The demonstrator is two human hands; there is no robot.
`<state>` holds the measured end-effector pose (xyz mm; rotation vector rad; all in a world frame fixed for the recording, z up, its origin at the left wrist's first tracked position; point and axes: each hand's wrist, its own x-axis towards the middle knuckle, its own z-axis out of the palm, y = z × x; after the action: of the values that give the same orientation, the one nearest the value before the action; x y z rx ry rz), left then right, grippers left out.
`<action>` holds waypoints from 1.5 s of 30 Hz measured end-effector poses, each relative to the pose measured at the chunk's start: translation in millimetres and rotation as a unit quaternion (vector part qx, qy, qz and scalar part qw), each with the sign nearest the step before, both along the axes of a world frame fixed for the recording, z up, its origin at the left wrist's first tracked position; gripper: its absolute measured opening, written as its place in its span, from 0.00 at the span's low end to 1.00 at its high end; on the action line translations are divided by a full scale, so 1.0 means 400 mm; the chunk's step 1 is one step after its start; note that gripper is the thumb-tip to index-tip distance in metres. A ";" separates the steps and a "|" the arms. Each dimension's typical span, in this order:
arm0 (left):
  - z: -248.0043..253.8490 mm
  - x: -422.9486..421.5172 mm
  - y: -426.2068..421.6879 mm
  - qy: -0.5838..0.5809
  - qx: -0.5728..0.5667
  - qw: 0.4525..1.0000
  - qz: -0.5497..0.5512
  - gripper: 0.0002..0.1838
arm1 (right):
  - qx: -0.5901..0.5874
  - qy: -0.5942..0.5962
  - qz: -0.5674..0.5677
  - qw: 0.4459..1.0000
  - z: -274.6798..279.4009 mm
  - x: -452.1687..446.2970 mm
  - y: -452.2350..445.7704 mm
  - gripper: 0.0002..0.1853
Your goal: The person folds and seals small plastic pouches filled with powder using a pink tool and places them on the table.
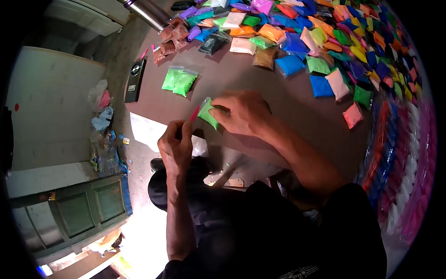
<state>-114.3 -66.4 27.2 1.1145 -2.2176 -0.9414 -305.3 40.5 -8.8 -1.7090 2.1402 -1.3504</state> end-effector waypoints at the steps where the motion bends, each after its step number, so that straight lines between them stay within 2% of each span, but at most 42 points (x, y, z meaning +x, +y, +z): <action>1: -0.010 -0.007 0.012 -0.001 0.001 1.000 0.000 0.09 | 0.001 -0.001 0.000 1.000 -0.001 -0.001 0.000 0.09; 4: -0.031 -0.024 0.022 -0.001 -0.109 0.992 -0.058 0.08 | 0.011 0.000 0.004 1.000 0.005 -0.001 -0.001 0.08; 9: -0.044 -0.039 -0.040 -0.051 -0.163 0.985 -0.036 0.08 | -0.003 -0.006 0.005 1.000 0.006 -0.003 -0.003 0.07; 12: -0.024 -0.040 -0.042 -0.037 -0.086 0.995 -0.018 0.08 | -0.002 -0.015 -0.004 1.000 0.011 -0.001 -0.002 0.07; 15: -0.026 -0.042 -0.017 0.000 -0.056 0.998 -0.031 0.08 | 0.004 -0.043 0.004 0.999 0.015 0.000 0.001 0.07; 18: -0.031 -0.066 -0.011 -0.017 -0.110 0.991 -0.070 0.07 | -0.019 -0.031 0.016 0.999 0.015 -0.003 -0.003 0.07; 22: -0.039 -0.079 -0.047 -0.068 -0.137 0.987 -0.053 0.08 | -0.011 -0.033 0.009 0.999 0.014 -0.004 -0.003 0.07; 26: -0.037 -0.068 -0.063 -0.029 -0.140 0.988 -0.053 0.08 | -0.034 -0.026 0.015 0.999 0.009 -0.002 -0.007 0.07; 29: -0.014 -0.058 -0.029 -0.034 -0.076 0.996 -0.033 0.08 | -0.024 -0.012 0.013 1.000 0.013 0.001 -0.001 0.07; 32: -0.022 -0.045 0.001 -0.012 -0.059 0.997 -0.051 0.09 | -0.017 0.003 0.011 1.000 0.011 -0.002 -0.002 0.07; 37: -0.030 -0.023 -0.032 -0.048 -0.107 0.992 -0.040 0.10 | -0.018 -0.011 0.011 1.000 0.020 0.005 -0.004 0.08; 41: -0.011 -0.010 -0.022 -0.052 -0.074 0.996 -0.012 0.10 | -0.022 0.006 0.006 1.000 0.010 0.003 -0.005 0.08; 43: 0.002 -0.006 0.004 -0.021 -0.031 0.999 -0.003 0.10 | -0.019 0.009 0.002 1.000 0.008 0.005 -0.004 0.08; 45: -0.018 -0.006 0.021 -0.007 -0.035 0.999 -0.020 0.10 | 0.000 0.013 0.000 1.000 0.012 0.005 -0.003 0.08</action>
<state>-116.6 -58.1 20.2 1.0520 -2.2748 -0.8678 -303.1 39.2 -4.1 -1.7357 2.1546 -1.3353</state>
